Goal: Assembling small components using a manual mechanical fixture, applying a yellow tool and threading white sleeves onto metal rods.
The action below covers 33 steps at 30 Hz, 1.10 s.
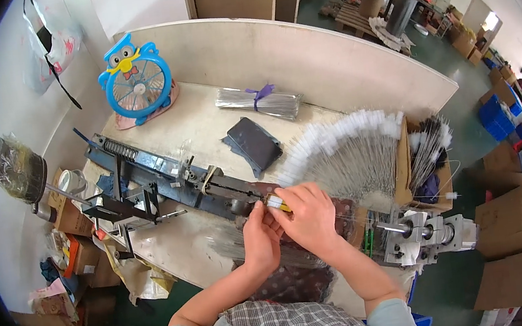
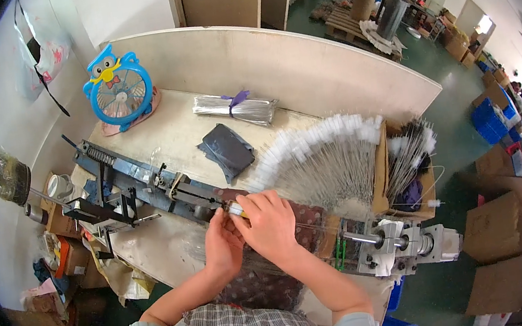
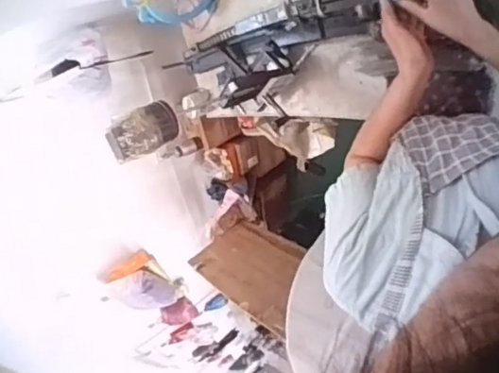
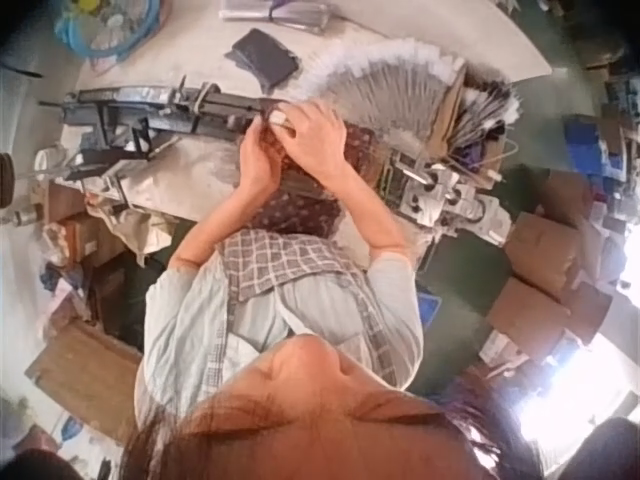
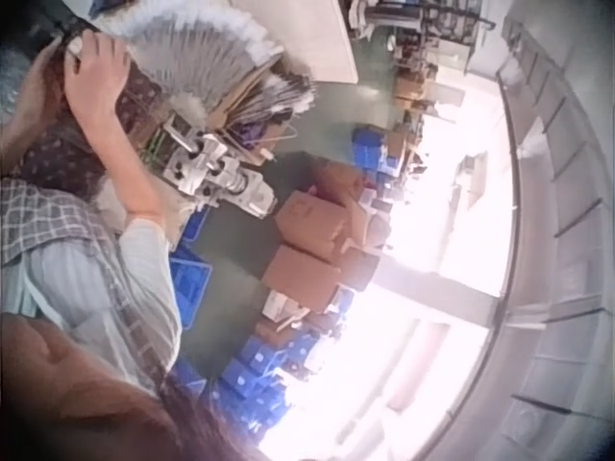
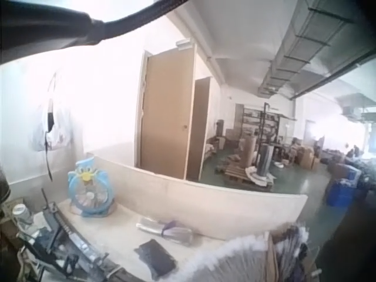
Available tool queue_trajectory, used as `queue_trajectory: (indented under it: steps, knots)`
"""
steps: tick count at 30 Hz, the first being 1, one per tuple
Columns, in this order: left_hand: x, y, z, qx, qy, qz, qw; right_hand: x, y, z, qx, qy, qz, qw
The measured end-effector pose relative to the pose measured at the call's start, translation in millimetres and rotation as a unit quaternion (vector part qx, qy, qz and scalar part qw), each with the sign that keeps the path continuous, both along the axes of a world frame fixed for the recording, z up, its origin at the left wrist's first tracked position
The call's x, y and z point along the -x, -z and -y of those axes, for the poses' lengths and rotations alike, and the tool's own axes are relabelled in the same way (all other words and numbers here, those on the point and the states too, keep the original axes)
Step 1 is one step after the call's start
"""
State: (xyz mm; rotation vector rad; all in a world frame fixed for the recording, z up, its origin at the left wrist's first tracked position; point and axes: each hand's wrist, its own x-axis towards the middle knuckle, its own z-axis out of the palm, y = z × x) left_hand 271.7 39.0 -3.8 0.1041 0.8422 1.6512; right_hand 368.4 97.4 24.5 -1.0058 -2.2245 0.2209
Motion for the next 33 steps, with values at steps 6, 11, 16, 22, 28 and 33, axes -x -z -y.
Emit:
queue_trajectory:
  steps: [6, 11, 16, 22, 28, 33]
  knots:
    - [-5, 13, -2, 0.006, 0.013, -0.005, 1.000, -16, -1, 1, -0.053, -0.002, 0.012, 0.999]
    - [-2, 18, 1, -0.039, 0.000, -0.017, 0.999, -18, 3, 0, -0.071, -0.032, 0.028, 0.997]
    - [-4, 7, -5, -0.022, 0.002, -0.023, 1.000, -29, -8, -1, -0.046, -0.027, 0.041, 0.998]
    - [-2, 7, -1, -0.016, -0.006, 0.006, 1.000, -16, -3, -5, -0.030, -0.064, 0.036, 0.997]
    - [-4, 17, -1, -0.031, -0.003, 0.054, 0.998, -19, -9, -5, -0.018, -0.070, 0.032, 0.997]
    - [-4, 23, -2, -0.009, -0.008, 0.018, 1.000, -8, 0, -2, -0.027, -0.050, 0.007, 0.998]
